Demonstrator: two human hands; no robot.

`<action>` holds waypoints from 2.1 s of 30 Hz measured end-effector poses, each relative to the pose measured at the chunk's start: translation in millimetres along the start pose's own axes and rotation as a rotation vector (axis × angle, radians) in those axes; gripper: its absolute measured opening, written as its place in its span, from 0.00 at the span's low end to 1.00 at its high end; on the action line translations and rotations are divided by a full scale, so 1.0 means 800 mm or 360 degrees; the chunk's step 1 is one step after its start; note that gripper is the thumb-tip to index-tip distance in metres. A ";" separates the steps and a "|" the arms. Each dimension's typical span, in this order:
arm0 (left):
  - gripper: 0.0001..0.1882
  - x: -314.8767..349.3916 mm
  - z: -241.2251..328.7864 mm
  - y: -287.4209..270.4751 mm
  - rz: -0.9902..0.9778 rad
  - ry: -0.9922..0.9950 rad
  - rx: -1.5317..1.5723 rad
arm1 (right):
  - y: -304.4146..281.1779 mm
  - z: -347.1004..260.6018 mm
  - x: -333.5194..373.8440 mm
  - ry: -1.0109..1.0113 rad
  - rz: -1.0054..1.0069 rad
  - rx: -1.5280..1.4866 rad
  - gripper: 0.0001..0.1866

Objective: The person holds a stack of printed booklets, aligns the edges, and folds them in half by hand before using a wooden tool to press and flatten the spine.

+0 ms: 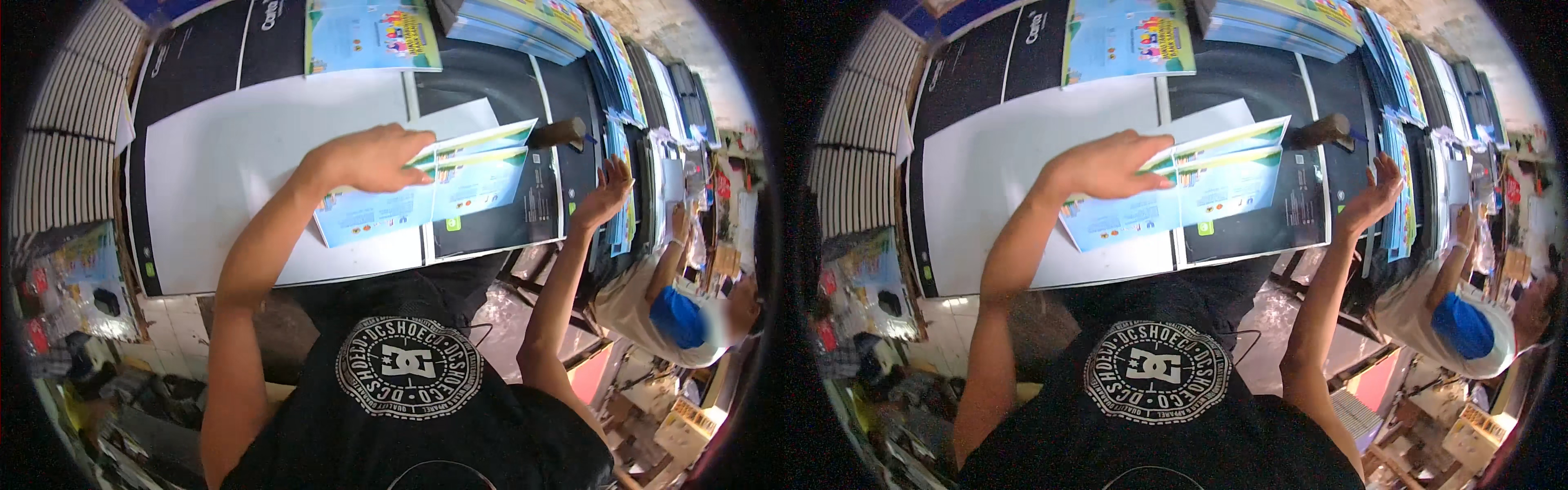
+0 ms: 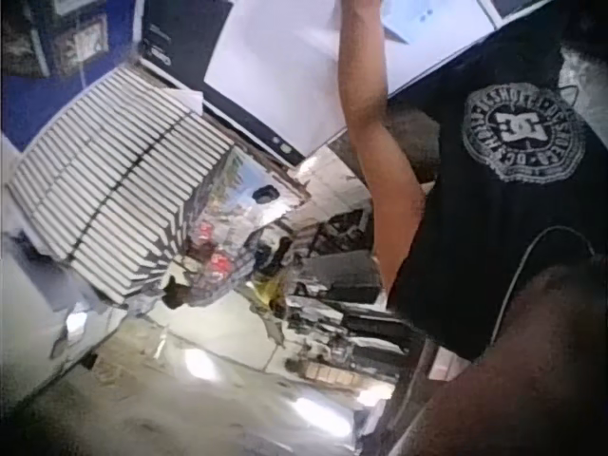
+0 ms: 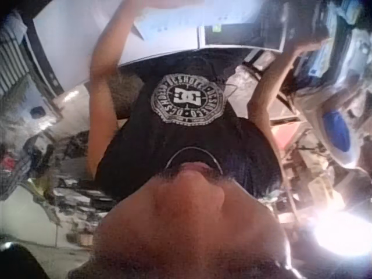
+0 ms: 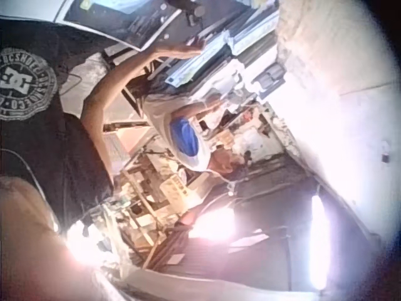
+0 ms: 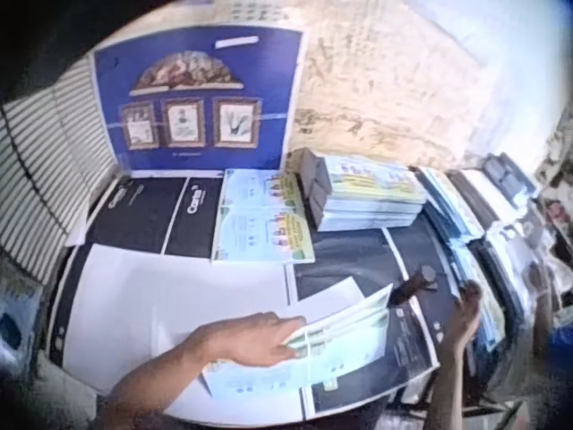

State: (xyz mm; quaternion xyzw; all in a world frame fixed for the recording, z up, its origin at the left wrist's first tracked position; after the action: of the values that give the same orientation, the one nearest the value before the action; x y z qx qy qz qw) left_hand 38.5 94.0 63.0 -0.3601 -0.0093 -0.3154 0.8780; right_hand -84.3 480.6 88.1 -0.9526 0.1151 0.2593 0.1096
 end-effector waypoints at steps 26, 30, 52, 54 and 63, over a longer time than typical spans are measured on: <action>0.37 0.072 0.080 0.091 0.1097 0.0365 0.1303 | 0.144 -0.168 0.136 -0.0191 -0.1219 -0.0707 0.57; 0.36 0.072 0.087 0.113 0.1212 0.0396 0.1149 | 0.148 -0.167 0.136 -0.0282 -0.1269 -0.0681 0.47; 0.52 0.078 0.016 0.106 0.1153 0.0298 0.0986 | 0.203 -0.128 0.191 0.0225 -0.1594 -0.0941 0.36; 0.55 0.068 0.038 0.092 0.1026 0.0318 0.0938 | 0.201 -0.134 0.194 0.0268 -0.1511 -0.0987 0.28; 0.39 0.083 0.086 0.029 0.1851 0.0289 0.0710 | 0.198 -0.127 0.207 0.0360 -0.1213 -0.1032 0.20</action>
State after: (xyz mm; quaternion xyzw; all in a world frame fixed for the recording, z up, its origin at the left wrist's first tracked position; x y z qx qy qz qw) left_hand 119.6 114.3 115.9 -0.0861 0.1970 0.1938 0.9572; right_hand 58.5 275.7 63.4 -0.9340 -0.3156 0.1186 -0.1179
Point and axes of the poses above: each hand's wrist, its own x-axis away from the middle knuckle, its own y-axis out of the palm, z = x × y, the point moved 8 cm from there along -x, towards the middle knuckle, and after that the axes turned 8 degrees about -z, right-handed, at the moved point
